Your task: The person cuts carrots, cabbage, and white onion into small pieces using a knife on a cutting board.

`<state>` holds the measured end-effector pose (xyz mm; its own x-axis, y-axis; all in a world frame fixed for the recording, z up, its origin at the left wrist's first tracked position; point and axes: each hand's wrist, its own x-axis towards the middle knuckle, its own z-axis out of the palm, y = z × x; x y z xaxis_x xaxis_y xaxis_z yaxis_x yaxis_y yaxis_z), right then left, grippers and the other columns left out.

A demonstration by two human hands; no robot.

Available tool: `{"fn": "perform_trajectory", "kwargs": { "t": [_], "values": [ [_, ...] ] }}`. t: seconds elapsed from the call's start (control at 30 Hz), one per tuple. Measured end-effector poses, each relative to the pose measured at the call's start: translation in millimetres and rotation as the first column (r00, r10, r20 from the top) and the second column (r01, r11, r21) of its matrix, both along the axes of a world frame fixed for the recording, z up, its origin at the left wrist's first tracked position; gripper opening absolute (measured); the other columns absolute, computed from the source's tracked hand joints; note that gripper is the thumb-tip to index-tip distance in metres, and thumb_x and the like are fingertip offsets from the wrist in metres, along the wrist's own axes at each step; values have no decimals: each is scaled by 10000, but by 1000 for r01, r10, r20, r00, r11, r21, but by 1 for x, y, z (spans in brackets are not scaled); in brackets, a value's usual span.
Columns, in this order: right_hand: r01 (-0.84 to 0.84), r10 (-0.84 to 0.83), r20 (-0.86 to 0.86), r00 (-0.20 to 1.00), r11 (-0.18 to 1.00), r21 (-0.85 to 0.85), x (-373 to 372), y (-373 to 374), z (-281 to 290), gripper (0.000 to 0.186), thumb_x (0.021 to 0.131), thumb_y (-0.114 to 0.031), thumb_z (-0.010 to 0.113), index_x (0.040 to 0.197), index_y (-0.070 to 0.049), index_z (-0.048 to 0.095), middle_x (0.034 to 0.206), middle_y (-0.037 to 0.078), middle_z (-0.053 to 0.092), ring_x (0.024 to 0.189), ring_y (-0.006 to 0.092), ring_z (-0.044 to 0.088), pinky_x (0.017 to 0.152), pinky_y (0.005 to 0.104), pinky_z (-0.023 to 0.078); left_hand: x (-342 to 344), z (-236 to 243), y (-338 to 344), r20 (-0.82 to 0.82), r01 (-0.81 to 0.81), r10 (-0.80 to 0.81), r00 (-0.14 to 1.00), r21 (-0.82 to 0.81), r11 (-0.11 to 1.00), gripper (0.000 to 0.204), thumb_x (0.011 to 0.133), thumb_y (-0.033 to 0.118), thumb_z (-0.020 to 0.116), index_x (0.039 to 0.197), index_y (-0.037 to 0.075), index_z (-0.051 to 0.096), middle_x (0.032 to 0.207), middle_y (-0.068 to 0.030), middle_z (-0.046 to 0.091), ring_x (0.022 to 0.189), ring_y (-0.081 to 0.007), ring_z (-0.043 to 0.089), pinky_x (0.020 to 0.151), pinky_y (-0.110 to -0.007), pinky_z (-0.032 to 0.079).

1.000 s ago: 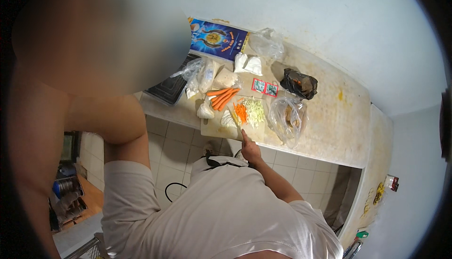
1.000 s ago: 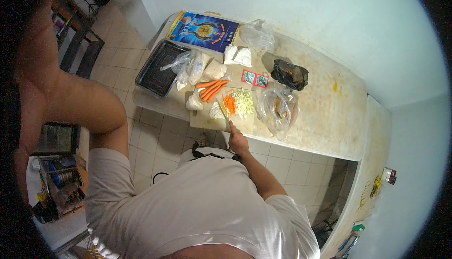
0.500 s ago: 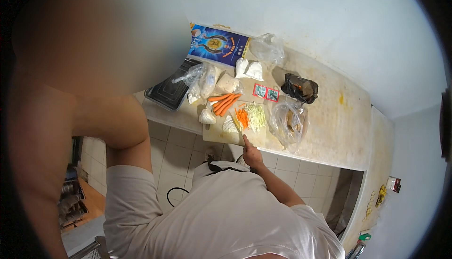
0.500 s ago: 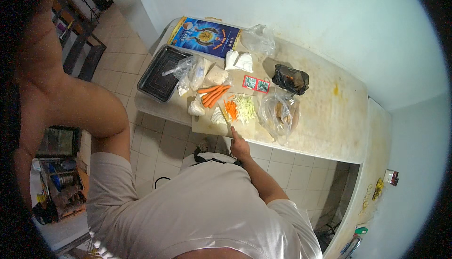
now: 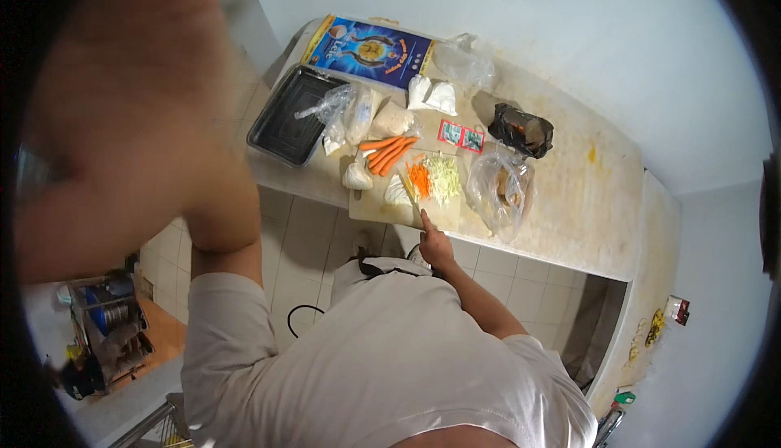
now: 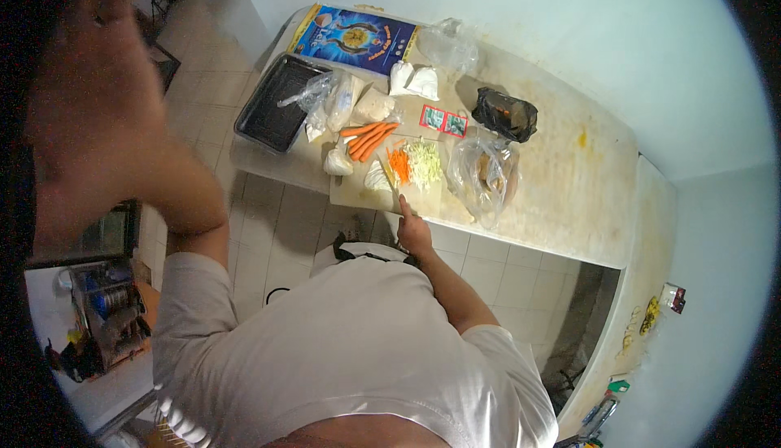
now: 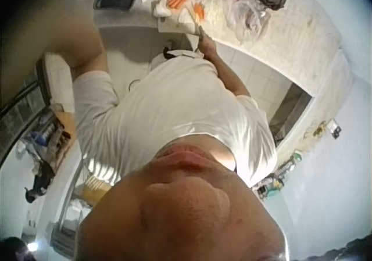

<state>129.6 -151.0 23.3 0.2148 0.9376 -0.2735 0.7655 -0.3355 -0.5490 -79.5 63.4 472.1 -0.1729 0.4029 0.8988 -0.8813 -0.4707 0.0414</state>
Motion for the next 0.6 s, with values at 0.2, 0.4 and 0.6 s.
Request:
{"fn": "perform_trajectory", "kwargs": {
  "t": [0.2,0.4,0.6],
  "values": [
    [-29,29,7,1000,994,103,0,2,-7,604,908,-157,481,1459,-163,232,784,248,640,663,428,607,605,535,479,43,-196,-25,-902,-463,216,374,20,886,64,802,0,585,860,18,567,877,-96,548,746,-163,547,693,-270,445],
    [-42,42,-5,999,997,70,10,4,-19,605,915,-133,457,1464,-146,203,833,257,643,666,438,612,608,545,481,33,-429,-78,-805,-102,326,-495,427,899,456,771,124,611,1217,55,546,1290,-156,474,1179,-311,492,925,-434,437],
    [-68,72,-28,997,990,122,7,-3,-19,638,907,-124,466,1474,-167,177,907,284,618,678,435,606,615,536,483,58,-460,-82,-567,46,446,-692,582,812,604,841,226,537,1381,12,371,1491,-147,287,1364,-283,305,1061,-477,314]
  ]
}}
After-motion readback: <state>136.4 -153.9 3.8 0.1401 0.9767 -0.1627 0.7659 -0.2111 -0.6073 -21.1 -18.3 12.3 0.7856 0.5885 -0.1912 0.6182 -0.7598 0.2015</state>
